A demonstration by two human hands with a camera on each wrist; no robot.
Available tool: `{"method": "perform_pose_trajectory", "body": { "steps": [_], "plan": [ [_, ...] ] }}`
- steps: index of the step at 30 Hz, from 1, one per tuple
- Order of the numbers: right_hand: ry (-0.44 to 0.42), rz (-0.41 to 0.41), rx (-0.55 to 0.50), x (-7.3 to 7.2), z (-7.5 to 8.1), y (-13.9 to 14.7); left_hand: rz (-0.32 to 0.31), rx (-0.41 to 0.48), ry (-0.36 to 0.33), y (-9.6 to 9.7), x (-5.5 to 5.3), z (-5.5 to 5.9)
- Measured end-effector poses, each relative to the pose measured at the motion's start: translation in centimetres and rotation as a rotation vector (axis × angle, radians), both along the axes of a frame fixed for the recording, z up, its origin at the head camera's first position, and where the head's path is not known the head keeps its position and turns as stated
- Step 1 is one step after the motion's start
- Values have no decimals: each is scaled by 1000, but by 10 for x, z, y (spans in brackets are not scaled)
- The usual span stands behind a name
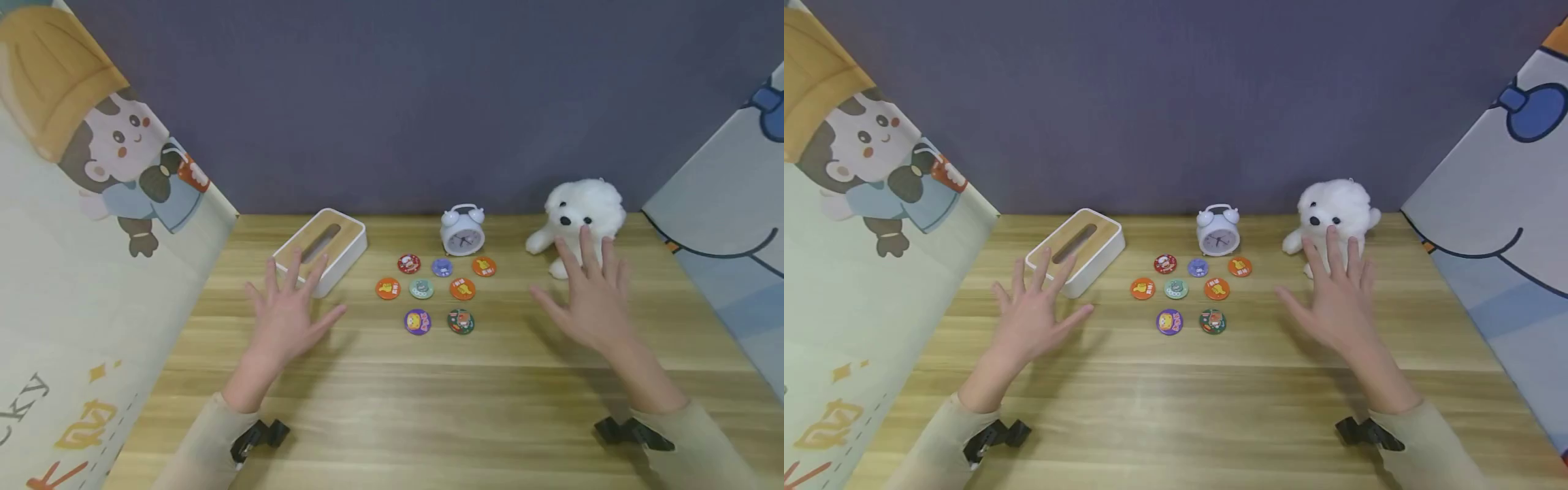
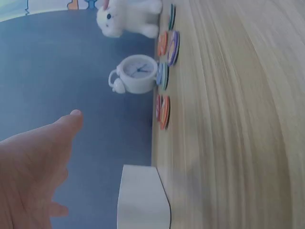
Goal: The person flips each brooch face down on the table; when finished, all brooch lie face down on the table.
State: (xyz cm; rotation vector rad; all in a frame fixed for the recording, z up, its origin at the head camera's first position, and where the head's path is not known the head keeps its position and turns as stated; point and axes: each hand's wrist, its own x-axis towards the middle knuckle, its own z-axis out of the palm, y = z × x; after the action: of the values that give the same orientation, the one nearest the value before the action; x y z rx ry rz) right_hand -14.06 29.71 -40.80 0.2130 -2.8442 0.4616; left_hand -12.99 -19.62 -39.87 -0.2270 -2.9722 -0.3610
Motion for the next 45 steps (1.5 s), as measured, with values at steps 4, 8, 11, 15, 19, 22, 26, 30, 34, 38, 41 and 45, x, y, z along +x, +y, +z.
{"method": "perform_pose_trajectory", "body": {
  "steps": [4,8,11,15,19,22,26,30,34,38,41,45],
  "plan": [
    [22,48,22,-9,13,-14,-50,5,49,11,-6,4],
    [34,126,29,-20,23,-36,-108,11,97,25,-14,8],
    [41,183,30,-28,27,-56,-150,28,106,37,-20,11],
    [59,255,46,-41,30,-84,-194,61,94,54,-33,10],
    [51,357,21,-55,26,-110,-231,111,81,66,-48,7],
    [8,422,-15,-64,20,-128,-265,190,83,76,-61,3],
    [-46,470,-59,-76,8,-146,-300,259,93,89,-77,-8],
    [-73,500,-99,-90,-3,-161,-305,271,89,97,-92,-19],
    [-81,490,-91,-102,-15,-169,-302,257,46,106,-104,-30],
    [-104,465,-68,-110,-20,-175,-283,239,-16,111,-114,-38],
    [-133,452,-64,-113,-21,-178,-272,247,-54,113,-121,-42],
    [-148,452,-68,-116,-25,-178,-262,255,-98,115,-126,-46]
  ]
}}
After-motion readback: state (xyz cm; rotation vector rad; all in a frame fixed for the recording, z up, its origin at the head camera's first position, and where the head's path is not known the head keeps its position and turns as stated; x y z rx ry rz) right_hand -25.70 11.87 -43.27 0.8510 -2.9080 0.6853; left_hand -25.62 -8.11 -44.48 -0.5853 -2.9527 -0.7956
